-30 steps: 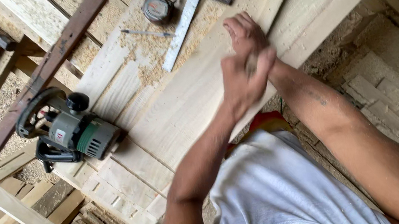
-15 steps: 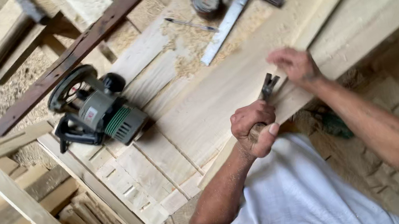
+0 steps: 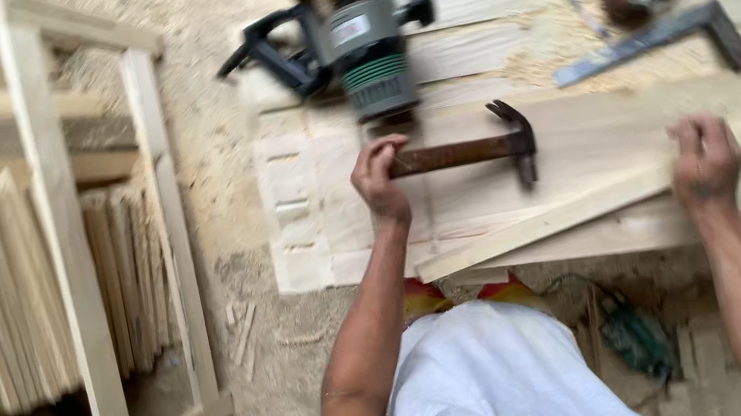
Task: The person measures and marks a wooden board using a ruler and pen, then uses a hammer to nail a smaller piece of wood onto it, and finally uses a wood router to carve grooves into the board.
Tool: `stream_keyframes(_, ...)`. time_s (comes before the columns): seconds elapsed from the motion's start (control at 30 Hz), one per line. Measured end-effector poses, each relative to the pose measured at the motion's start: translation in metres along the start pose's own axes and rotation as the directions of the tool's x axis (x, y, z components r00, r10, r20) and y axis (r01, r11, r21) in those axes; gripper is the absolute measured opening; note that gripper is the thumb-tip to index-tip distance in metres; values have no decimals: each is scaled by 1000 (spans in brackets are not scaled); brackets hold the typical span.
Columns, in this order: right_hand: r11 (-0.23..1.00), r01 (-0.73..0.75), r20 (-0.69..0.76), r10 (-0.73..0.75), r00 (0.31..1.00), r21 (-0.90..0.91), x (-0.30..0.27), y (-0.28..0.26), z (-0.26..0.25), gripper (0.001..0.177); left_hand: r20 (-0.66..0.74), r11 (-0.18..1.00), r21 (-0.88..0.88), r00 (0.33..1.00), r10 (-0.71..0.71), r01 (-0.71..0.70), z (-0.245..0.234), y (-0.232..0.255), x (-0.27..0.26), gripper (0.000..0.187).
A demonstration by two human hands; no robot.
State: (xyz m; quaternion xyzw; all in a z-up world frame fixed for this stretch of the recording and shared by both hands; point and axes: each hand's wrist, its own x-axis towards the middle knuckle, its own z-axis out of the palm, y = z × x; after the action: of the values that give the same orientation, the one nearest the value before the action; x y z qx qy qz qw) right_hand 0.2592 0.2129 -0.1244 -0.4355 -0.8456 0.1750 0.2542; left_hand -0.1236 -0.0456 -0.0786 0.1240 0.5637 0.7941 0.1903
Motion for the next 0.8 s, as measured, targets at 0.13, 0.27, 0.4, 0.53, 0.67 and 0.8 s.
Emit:
stream_keyframes(0.13,950,294,-44,-299,953,-103,-38,14,15,21,-121,617,778,936,330,-117,-63,8,-95,26)
stream_keyframes(0.27,910,401,-25,-401,916,105,0,-19,54,15,606,137,783,794,48,-606,-6,-9,-193,60)
stream_keyframes(0.4,846,483,4,-497,868,226,30,-139,88,10,379,112,915,921,86,-387,-32,-7,-214,54)
stream_keyframes(0.53,745,539,-1,-587,810,393,13,-243,124,10,260,143,938,912,318,-317,-120,4,-260,57)
stream_keyframes(0.67,555,597,-17,-724,690,579,-9,-322,127,14,-3,268,961,966,258,-69,-200,9,-331,56)
stream_keyframes(0.8,367,557,-26,-818,574,745,-85,-441,167,20,-429,532,821,839,334,208,-294,20,-404,52)
